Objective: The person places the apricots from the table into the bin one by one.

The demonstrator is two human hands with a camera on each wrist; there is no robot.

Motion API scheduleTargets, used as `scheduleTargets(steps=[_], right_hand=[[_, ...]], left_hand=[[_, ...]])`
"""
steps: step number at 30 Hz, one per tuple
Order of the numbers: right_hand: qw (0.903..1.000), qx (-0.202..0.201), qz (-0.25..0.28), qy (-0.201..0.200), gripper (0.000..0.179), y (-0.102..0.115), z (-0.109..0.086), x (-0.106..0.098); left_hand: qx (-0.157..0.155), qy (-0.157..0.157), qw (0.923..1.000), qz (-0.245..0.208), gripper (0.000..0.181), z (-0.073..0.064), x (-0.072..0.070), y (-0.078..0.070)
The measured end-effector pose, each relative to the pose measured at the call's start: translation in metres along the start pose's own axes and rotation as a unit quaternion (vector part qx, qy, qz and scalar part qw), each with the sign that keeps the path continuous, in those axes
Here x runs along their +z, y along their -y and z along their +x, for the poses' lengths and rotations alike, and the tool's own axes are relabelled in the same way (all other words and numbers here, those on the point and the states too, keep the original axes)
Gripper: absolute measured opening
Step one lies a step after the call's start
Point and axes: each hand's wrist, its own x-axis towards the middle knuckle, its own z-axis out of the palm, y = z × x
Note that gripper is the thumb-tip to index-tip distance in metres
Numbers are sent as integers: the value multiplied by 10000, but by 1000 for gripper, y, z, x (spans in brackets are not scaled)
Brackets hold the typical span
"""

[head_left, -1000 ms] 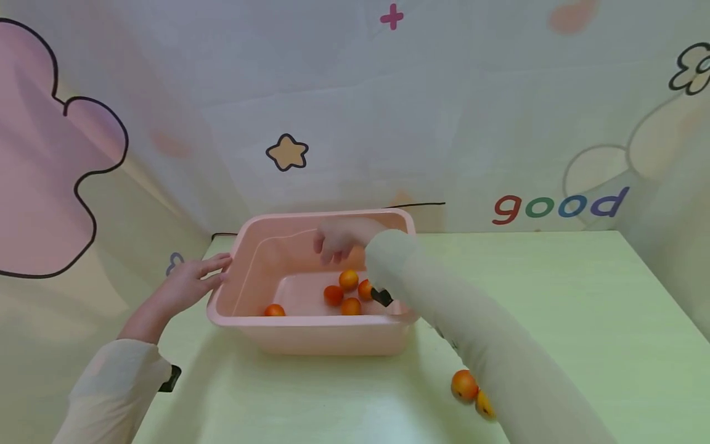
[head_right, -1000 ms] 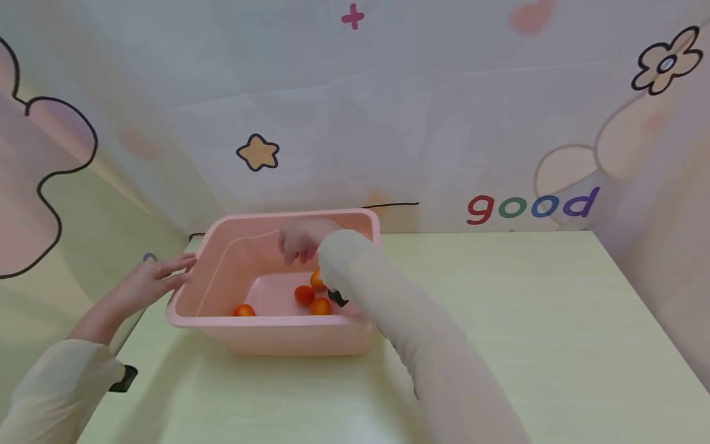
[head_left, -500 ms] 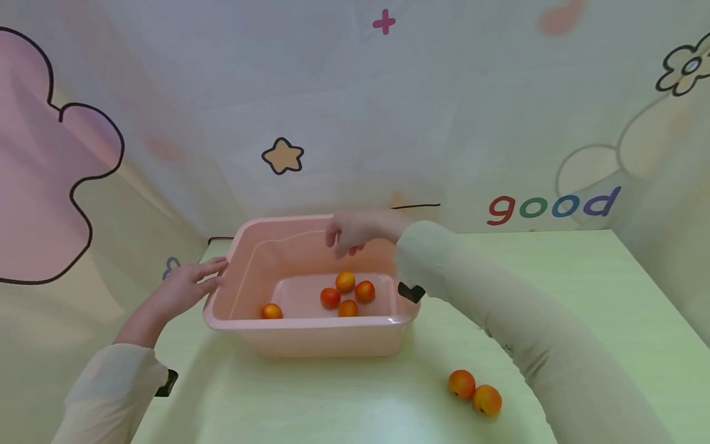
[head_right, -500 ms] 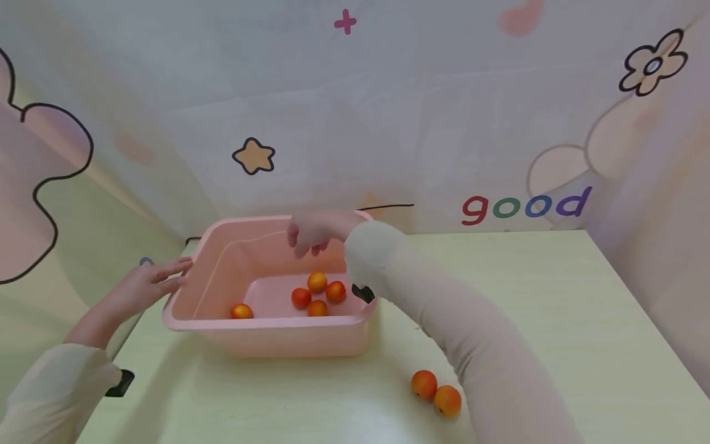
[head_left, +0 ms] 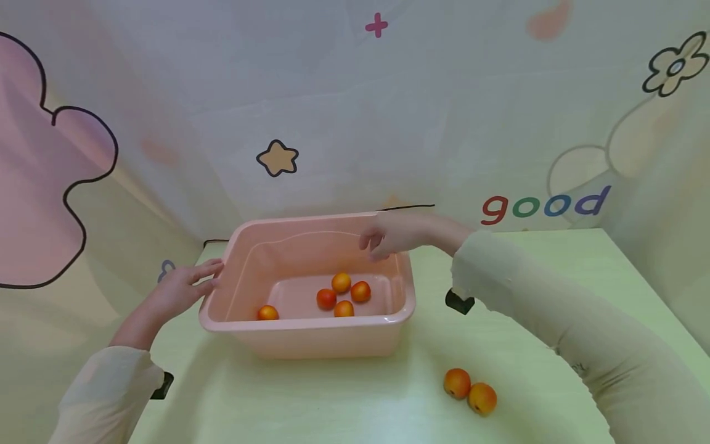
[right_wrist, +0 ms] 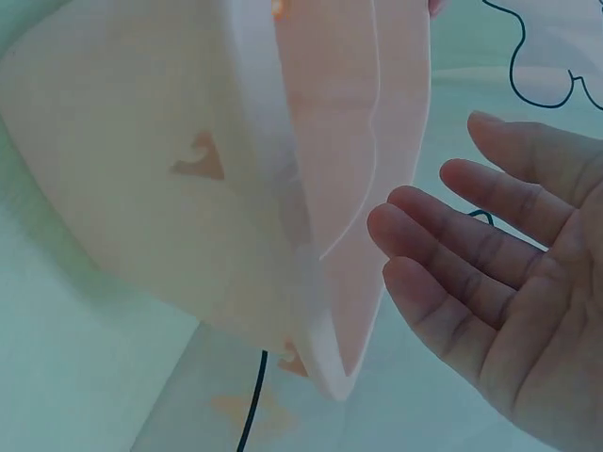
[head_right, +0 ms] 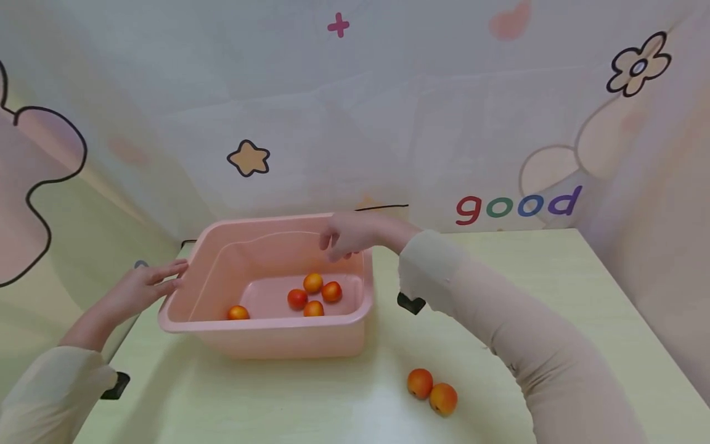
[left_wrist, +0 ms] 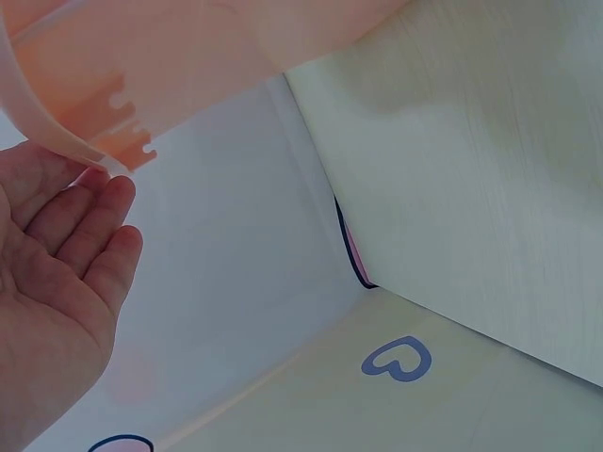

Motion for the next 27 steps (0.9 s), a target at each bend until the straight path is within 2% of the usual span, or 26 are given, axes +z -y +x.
scheduleTargets(steps=[5, 8, 13, 18, 22, 27], right_hand=[[9992, -287, 193, -177, 29, -10, -20, 4], [9988, -340, 319, -147, 28, -16, -32, 9], [9976, -328, 609, 5, 28, -27, -50, 18], [9959, -293, 855, -19, 27, -35, -65, 26], [9946, -261, 1002, -27, 23, -42, -74, 32], [9927, -105, 1188, 175, 20, -52, -82, 46]], left_hand=[[86, -47, 10000, -2, 55, 1, 1, 3], [92, -59, 9999, 2, 56, 1, 1, 3], [90, -62, 9999, 38, 56, 0, 0, 2], [46, -38, 10000, 67, 57, -1, -1, 2], [27, -22, 10000, 33, 57, -1, -1, 2], [-8, -6, 10000, 8, 57, -1, -1, 1]])
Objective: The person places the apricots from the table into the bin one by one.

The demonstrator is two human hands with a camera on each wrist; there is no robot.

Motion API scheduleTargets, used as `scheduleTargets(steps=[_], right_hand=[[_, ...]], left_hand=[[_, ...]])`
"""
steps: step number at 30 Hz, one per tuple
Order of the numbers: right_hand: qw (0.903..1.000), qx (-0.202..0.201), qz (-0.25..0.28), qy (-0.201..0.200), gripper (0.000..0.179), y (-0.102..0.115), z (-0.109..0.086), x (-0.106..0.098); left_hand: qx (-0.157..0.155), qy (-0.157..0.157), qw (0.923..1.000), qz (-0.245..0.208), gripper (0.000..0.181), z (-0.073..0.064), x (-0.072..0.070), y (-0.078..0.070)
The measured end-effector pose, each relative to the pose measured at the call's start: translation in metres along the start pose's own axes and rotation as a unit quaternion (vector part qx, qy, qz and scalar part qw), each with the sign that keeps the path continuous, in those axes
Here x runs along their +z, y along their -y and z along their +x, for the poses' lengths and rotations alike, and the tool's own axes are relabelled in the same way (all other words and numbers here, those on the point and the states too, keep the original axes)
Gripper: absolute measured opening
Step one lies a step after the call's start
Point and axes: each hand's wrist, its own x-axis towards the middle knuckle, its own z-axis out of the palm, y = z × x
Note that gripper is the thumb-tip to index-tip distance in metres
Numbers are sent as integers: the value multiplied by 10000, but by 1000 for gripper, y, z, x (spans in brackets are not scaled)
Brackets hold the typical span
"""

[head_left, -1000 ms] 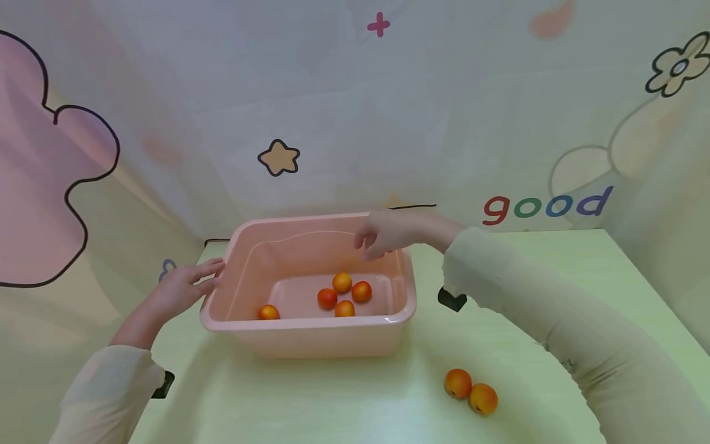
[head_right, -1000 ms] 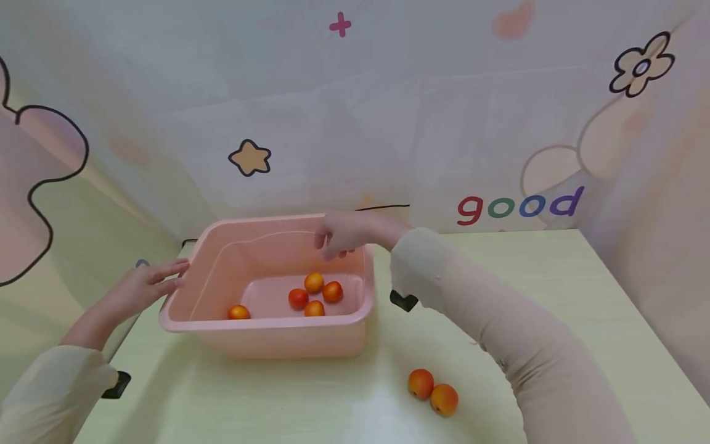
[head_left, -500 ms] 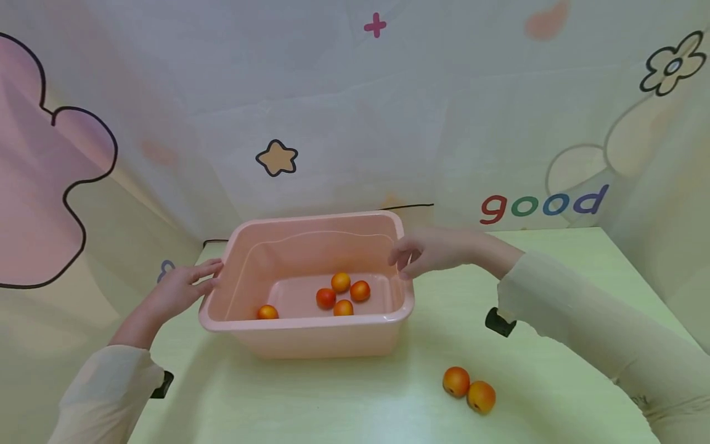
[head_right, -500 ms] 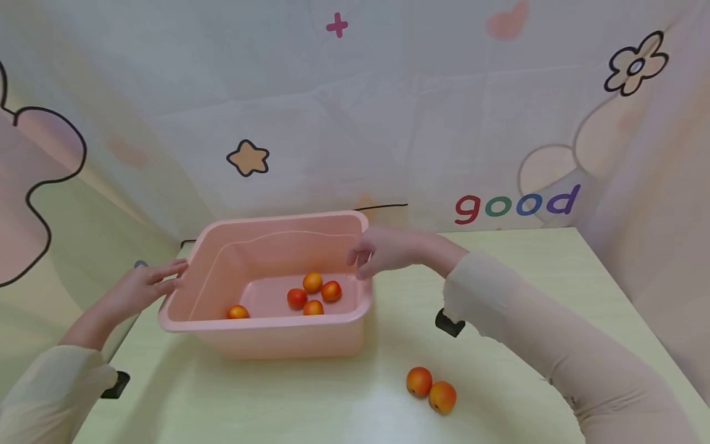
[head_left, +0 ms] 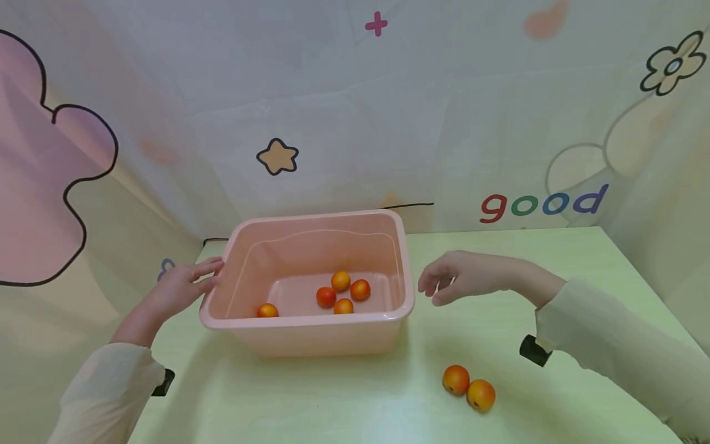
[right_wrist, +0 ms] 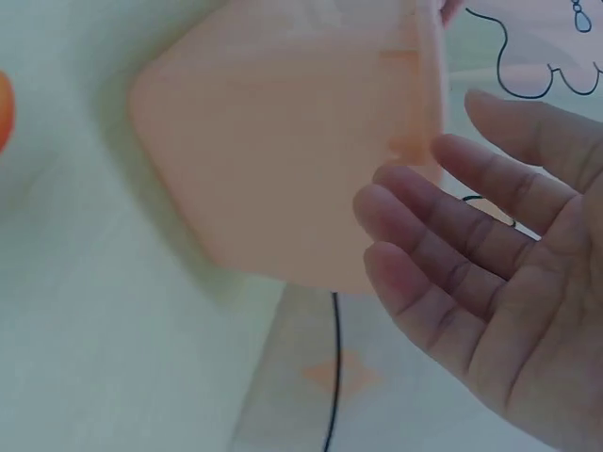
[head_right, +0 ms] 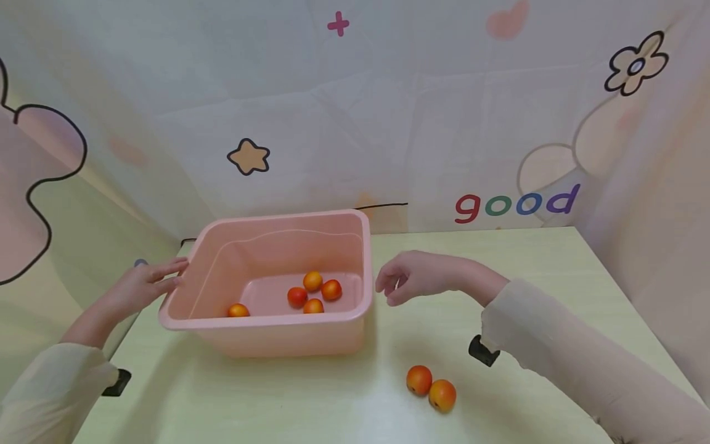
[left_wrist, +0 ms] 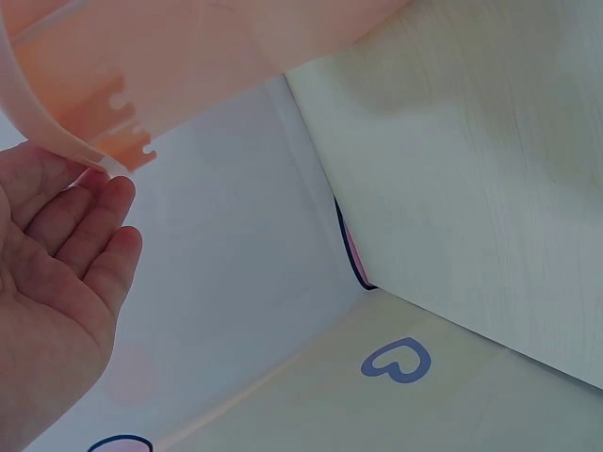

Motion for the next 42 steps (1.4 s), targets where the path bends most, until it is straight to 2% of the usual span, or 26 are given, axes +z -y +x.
scheduleTargets(steps=[7, 17, 29, 38, 42], right_hand=[[9989, 292, 290, 236, 21, -24, -4, 18], [9953, 385, 745, 476, 20, -49, 1, 46], [9933, 659, 659, 680, 28, -64, 7, 74], [9903, 1119, 519, 636, 30, -66, 8, 92], [9910, 1150, 309, 606, 31, -68, 9, 99]], left_hand=[[26, -39, 10000, 52, 55, 0, -1, -2], [-106, 34, 9999, -44, 57, 0, -1, -4], [-140, 61, 9998, -94, 58, 0, 0, -2], [-74, 13, 10000, -59, 58, -1, -1, -4], [-113, 34, 9999, -77, 58, -1, -1, -3]])
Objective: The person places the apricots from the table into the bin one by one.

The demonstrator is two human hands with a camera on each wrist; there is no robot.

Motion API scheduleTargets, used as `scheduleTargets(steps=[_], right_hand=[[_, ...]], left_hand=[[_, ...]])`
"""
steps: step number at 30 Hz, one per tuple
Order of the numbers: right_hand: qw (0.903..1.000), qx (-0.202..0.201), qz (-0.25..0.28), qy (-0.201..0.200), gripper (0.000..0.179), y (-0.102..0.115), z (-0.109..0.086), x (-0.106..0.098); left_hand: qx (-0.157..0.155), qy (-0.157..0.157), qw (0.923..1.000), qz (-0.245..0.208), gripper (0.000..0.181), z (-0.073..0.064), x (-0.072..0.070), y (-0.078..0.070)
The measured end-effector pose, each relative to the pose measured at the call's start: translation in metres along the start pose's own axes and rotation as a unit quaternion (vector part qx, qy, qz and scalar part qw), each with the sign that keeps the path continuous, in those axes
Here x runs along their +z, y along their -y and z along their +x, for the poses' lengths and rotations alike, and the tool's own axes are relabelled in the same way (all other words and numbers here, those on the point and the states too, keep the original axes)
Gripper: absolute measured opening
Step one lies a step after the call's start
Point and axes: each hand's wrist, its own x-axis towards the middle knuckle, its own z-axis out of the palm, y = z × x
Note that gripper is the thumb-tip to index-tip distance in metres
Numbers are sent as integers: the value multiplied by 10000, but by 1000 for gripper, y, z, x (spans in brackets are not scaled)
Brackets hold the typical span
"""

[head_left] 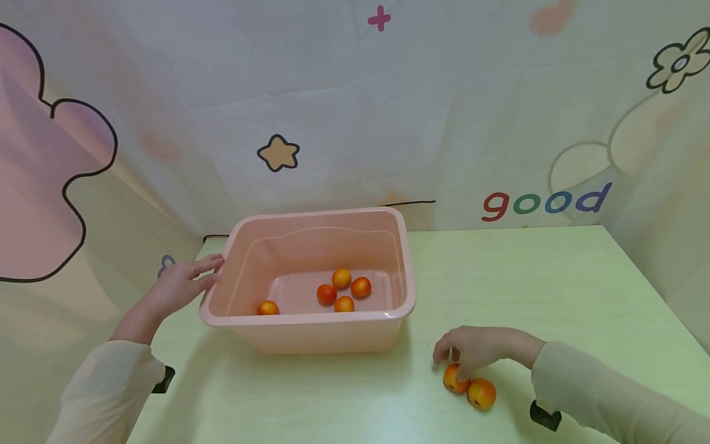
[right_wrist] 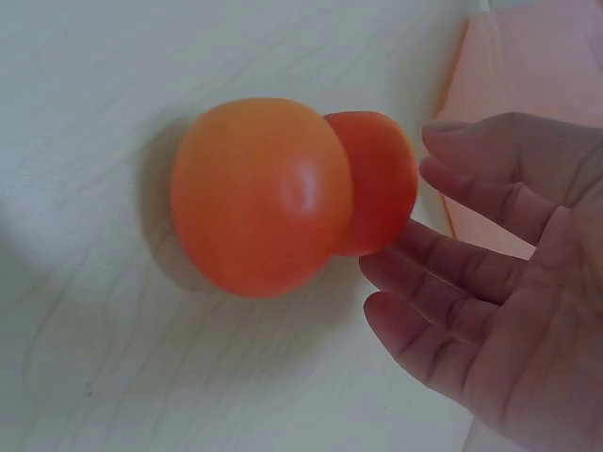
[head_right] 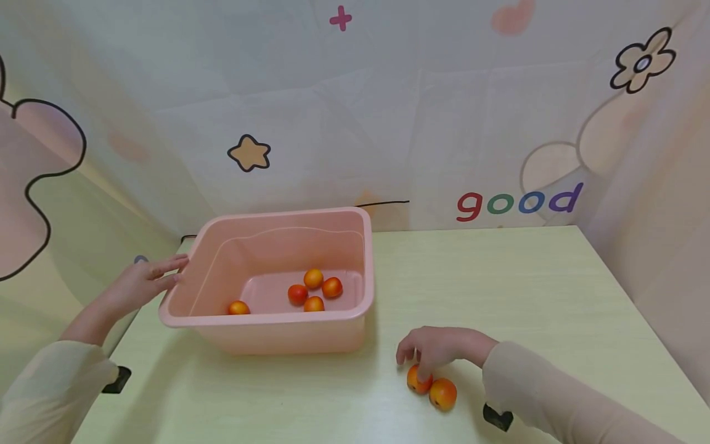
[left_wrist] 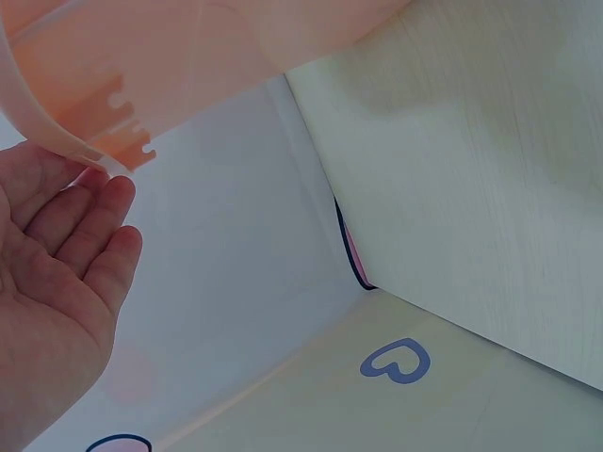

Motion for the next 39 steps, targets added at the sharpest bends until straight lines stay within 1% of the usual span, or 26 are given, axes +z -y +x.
scheduleTargets(steps=[8, 15, 21, 26, 32, 39], right_hand=[[9992, -124, -368, 11, 33, -2, 2, 7], [9990, -27, -432, 56, 29, -2, 3, 8], [9987, -165, -486, 22, 24, -2, 4, 7], [9972, -359, -639, -143, 22, -2, 3, 0], [9929, -810, -805, -319, 21, -1, 2, -14], [9924, -934, -714, -375, 20, 6, -1, -23]], left_hand=[[-1, 8, 10000, -54, 59, -1, 1, 1], [65, -31, 10000, -54, 58, 0, 0, 2], [15, -10, 10000, -53, 58, 0, 1, 2], [-14, 20, 10000, -25, 58, -1, 1, 2], [-21, 17, 10000, -57, 58, 0, 0, 2], [-120, 81, 9998, -97, 59, -1, -1, 0]])
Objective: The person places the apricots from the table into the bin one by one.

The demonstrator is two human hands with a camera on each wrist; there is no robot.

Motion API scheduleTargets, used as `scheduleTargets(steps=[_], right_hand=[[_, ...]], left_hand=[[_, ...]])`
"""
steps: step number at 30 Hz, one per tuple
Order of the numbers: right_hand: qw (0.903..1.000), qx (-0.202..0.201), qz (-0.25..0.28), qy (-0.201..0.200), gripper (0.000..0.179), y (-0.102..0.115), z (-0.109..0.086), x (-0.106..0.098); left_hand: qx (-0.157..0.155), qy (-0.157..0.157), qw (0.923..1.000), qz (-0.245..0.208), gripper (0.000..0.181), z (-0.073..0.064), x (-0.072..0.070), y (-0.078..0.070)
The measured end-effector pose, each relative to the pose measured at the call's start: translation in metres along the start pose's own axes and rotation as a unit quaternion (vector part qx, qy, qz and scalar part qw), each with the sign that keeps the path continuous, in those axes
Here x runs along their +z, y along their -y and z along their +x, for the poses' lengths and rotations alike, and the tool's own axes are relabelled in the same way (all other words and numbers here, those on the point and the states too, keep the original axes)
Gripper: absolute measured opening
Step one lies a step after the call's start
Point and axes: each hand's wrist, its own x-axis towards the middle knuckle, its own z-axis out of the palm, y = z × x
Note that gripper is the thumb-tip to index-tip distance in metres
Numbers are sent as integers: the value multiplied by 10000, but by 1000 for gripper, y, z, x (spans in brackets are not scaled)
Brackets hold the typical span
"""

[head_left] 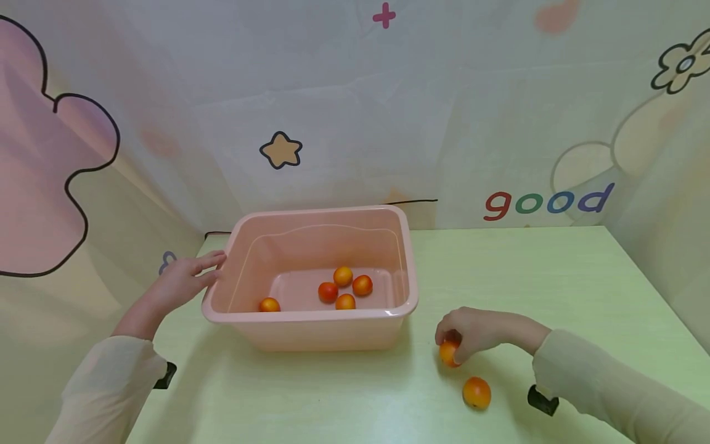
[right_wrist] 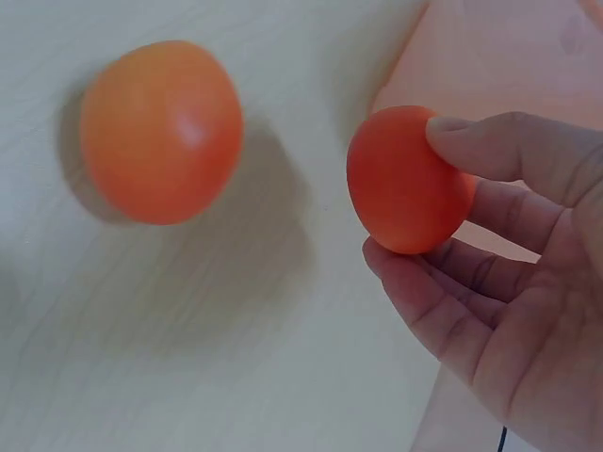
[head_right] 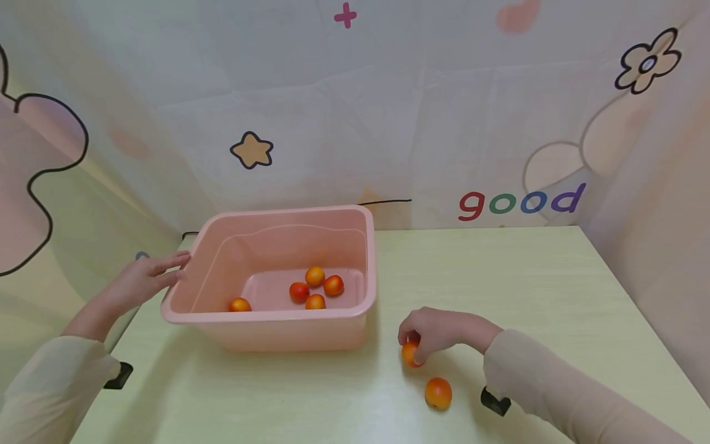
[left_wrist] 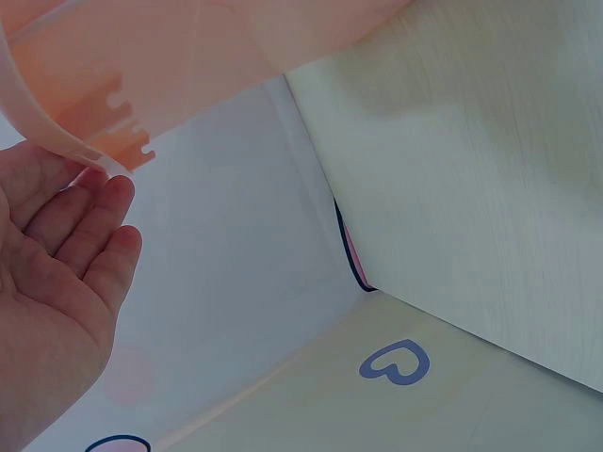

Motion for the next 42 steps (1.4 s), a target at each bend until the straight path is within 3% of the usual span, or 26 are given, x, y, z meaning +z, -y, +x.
scheduleTargets(steps=[19, 42], right_hand=[[9991, -131, -69, -401, 20, 28, -12, -48], [9959, -151, -627, -628, 19, 66, -19, -98]], left_hand=[[21, -9, 10000, 19, 58, 1, 1, 2], [72, -32, 10000, -38, 57, 2, 1, 2]])
